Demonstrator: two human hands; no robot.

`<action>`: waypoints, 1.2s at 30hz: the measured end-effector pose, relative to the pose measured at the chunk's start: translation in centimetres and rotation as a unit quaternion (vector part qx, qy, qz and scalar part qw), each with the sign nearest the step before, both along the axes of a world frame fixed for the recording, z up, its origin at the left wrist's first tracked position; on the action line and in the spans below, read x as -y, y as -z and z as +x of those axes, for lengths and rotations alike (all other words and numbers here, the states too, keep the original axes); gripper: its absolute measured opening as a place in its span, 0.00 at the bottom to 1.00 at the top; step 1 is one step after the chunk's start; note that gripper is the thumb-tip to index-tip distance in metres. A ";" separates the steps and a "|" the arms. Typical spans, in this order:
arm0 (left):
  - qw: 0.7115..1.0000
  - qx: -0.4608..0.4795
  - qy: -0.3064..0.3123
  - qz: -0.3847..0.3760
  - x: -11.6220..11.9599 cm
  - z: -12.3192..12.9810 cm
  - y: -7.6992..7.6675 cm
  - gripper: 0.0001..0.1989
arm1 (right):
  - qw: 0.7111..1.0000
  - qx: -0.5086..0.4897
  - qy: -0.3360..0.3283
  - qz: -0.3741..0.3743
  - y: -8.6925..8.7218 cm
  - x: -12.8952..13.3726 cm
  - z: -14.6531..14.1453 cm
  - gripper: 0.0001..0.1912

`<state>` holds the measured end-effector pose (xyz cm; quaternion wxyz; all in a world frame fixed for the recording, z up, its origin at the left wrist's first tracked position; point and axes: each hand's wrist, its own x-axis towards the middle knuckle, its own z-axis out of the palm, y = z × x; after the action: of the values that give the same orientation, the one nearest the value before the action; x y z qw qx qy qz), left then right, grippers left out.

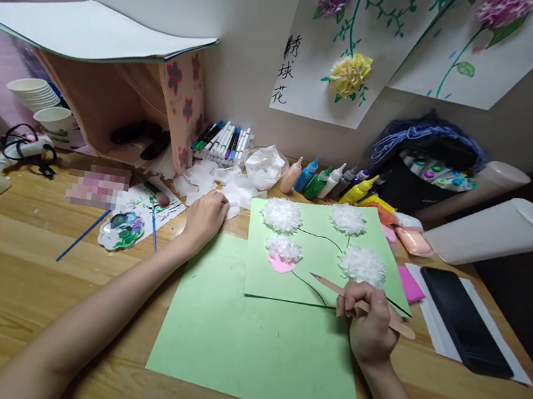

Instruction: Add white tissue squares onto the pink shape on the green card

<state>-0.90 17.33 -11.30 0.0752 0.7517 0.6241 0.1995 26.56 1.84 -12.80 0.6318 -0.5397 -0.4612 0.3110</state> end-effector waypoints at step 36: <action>0.957 0.138 0.252 -0.030 6.8 9.2 0.0 0.02 | 0.949 0.292 -0.103 0.065 -0.3 -0.9 -2.0 0.20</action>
<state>8.31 10.57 -11.27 0.2308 0.8472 0.4038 0.2569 24.55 2.70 -12.51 0.4680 -0.5141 -0.6979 0.1724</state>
